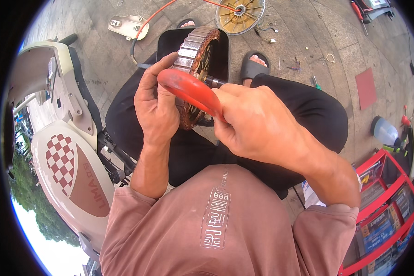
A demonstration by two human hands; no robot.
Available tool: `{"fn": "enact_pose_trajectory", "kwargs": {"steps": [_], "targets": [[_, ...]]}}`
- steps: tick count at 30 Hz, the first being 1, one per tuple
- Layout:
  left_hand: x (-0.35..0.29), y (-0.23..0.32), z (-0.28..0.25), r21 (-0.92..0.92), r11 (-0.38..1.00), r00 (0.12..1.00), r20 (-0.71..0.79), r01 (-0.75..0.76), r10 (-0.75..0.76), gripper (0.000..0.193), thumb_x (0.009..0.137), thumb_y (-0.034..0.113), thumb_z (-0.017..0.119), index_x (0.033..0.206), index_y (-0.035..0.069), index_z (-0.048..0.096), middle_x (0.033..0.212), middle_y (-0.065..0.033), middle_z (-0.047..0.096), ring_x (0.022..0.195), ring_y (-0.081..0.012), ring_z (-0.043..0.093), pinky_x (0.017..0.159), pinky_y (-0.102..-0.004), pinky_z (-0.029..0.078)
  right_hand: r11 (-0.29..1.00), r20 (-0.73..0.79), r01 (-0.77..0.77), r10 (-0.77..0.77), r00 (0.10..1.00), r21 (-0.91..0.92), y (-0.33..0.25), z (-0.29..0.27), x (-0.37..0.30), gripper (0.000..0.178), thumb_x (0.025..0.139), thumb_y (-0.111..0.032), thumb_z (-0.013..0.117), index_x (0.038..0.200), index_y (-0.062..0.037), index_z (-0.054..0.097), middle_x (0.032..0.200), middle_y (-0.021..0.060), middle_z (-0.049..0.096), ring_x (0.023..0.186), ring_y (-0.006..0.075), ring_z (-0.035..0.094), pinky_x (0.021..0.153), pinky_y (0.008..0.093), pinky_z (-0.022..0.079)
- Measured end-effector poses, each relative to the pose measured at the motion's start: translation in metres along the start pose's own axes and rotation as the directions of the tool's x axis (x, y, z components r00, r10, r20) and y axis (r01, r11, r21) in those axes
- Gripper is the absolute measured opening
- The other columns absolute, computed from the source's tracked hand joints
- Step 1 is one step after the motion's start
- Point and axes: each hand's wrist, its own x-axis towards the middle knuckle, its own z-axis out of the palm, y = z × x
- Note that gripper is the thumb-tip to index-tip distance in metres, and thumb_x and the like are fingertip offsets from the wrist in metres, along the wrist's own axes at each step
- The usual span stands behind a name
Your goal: The person uses red-handled pliers to pull and adjust copper windings on a motor stator held in their lap. They briefly stand to connect an air hose to a compressor, then return to the seated position to continue adjusting the stator windings.
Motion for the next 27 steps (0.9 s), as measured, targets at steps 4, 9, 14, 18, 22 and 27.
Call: {"fn": "enact_pose_trajectory", "kwargs": {"steps": [4,9,14,18,22,27], "targets": [[0.000,0.001,0.001,0.008,0.999,0.999,-0.022,0.036,-0.035,0.029,0.100,0.007,0.055,0.125,-0.006,0.059,0.111,-0.0107,0.066,0.092,-0.0111,0.064,0.082,-0.0246,0.052,0.999,-0.046,-0.028,0.027,0.999,-0.023,-0.008,0.006,-0.003,0.043,0.070,0.010,0.062,0.113,0.0012,0.064,0.080,0.0125,0.063,0.061,0.0315,0.063,0.063,0.0366,0.055],[0.002,0.002,-0.001,0.118,0.991,0.997,-0.051,0.068,-0.062,0.026,0.099,0.007,0.056,0.123,-0.005,0.063,0.109,-0.0089,0.066,0.092,-0.0105,0.064,0.081,-0.0248,0.052,0.986,0.018,-0.045,0.048,0.999,-0.161,-0.013,0.005,0.000,0.030,0.076,-0.003,0.068,0.106,-0.0037,0.064,0.080,0.0120,0.063,0.066,0.0331,0.064,0.056,0.0407,0.053],[0.003,0.001,-0.003,0.134,0.990,0.999,-0.036,0.035,-0.031,0.028,0.100,0.009,0.058,0.124,-0.004,0.062,0.111,-0.0078,0.066,0.095,-0.0093,0.062,0.085,-0.0240,0.050,0.998,0.092,-0.046,0.042,0.995,0.043,-0.006,-0.010,0.013,0.023,0.074,0.002,0.062,0.098,-0.0002,0.063,0.072,0.0161,0.059,0.064,0.0362,0.060,0.056,0.0416,0.047],[0.002,0.002,-0.002,0.097,0.994,0.998,-0.038,0.050,-0.046,0.029,0.101,0.010,0.057,0.125,-0.004,0.062,0.111,-0.0065,0.067,0.096,-0.0089,0.061,0.086,-0.0237,0.050,0.962,0.240,-0.198,0.150,0.959,0.186,-0.001,-0.021,0.017,0.012,0.076,-0.001,0.060,0.088,0.0023,0.060,0.069,0.0202,0.057,0.066,0.0388,0.059,0.057,0.0433,0.044],[-0.001,0.002,-0.001,0.046,0.998,0.999,-0.030,0.031,-0.029,0.030,0.101,0.010,0.057,0.127,-0.004,0.060,0.111,-0.0065,0.067,0.097,-0.0086,0.061,0.087,-0.0240,0.050,0.975,0.170,-0.159,0.132,0.977,0.155,-0.001,-0.013,0.009,0.011,0.078,-0.002,0.062,0.088,0.0021,0.060,0.071,0.0199,0.060,0.067,0.0398,0.061,0.058,0.0446,0.047],[0.000,0.001,-0.001,0.005,1.000,1.000,-0.016,0.015,-0.015,0.032,0.101,0.010,0.057,0.129,-0.004,0.059,0.112,-0.0072,0.067,0.097,-0.0084,0.061,0.087,-0.0241,0.050,0.993,-0.051,-0.057,0.062,0.997,0.104,-0.004,0.006,-0.002,0.027,0.073,0.006,0.062,0.099,0.0011,0.063,0.069,0.0146,0.057,0.058,0.0322,0.057,0.052,0.0379,0.045]]}}
